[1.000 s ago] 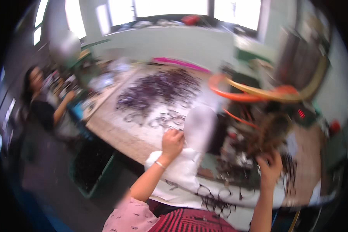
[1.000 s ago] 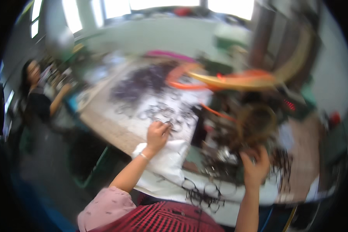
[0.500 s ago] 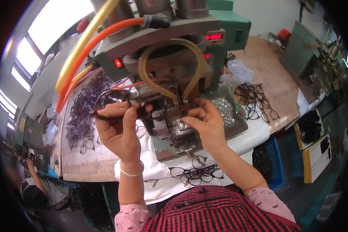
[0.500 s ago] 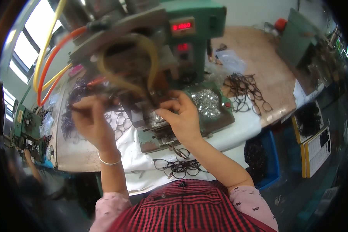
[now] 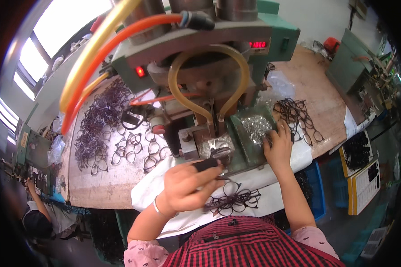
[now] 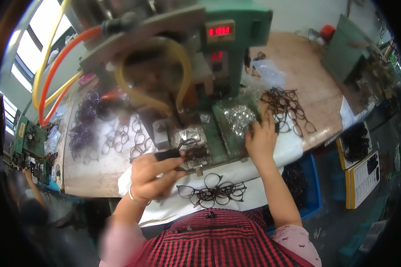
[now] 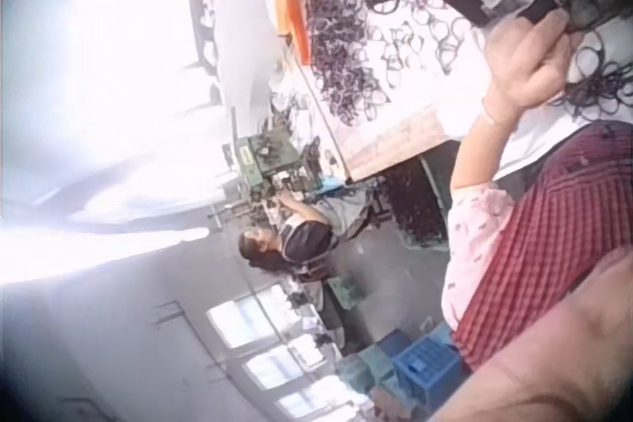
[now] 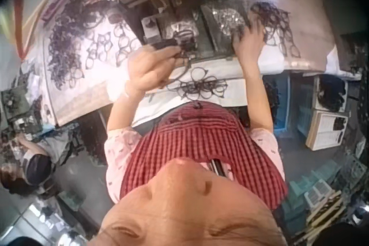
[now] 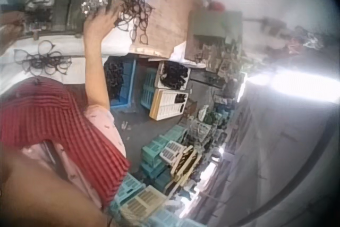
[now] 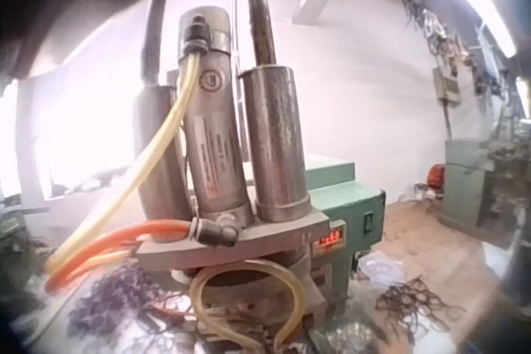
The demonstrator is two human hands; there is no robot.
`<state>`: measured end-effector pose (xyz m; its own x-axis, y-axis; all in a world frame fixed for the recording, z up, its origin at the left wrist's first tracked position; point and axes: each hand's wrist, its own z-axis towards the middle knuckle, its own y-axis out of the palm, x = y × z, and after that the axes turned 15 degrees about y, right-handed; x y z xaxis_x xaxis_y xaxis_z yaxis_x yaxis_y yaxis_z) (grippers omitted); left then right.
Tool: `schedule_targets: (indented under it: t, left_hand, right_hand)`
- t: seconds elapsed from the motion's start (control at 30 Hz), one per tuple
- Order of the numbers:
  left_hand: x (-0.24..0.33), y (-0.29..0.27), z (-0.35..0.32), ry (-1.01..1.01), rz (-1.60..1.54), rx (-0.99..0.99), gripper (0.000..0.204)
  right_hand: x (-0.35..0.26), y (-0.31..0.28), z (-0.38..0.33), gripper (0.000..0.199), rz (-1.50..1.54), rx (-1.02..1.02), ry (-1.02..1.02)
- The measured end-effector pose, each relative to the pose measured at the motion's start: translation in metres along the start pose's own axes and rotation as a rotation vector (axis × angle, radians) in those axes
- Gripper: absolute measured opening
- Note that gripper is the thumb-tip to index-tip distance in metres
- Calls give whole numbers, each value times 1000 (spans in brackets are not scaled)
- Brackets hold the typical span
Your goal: The person repeatedly picks up eyeglass frames from a pile, places them into a press machine, and removes them after processing. The finished frames are placed on a white cloth on the table. The person handles frames one at a time throughout the clip.
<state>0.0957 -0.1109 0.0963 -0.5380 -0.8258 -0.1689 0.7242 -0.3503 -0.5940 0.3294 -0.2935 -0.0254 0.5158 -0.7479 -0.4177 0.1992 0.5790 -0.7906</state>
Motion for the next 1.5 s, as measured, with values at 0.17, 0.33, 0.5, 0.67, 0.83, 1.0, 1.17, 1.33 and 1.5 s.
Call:
schedule_targets:
  t: [0.17,0.33,0.5,0.67,0.83,1.0,1.17,1.33,1.5]
  left_hand:
    - [-3,37,-4,156,86,-100,27]
    - [-6,44,-1,132,69,-69,28]
    - [0,43,-4,64,70,-64,30]
    - [77,-11,-49,-409,131,-113,21]
    - [51,-80,-79,-905,707,583,6]
    - [-24,-61,-103,-867,486,-298,16]
    - [-49,-6,-204,-1079,324,-564,10]
    - [-51,7,-217,-1140,232,-475,6]
    - [-44,6,-194,-946,412,-323,10]
  right_hand:
    - [2,9,17,13,244,-41,31]
    - [-18,19,30,12,292,112,8]
    - [-63,57,47,16,126,-48,24]
    - [-34,40,22,20,124,1,-142]
    - [0,25,2,15,1257,-204,745]
    - [-27,56,15,15,1265,-261,594]
    - [-44,18,8,13,1091,-380,542]
    - [-15,-20,-12,13,1122,-493,493]
    - [-88,-47,8,16,1050,-524,65]
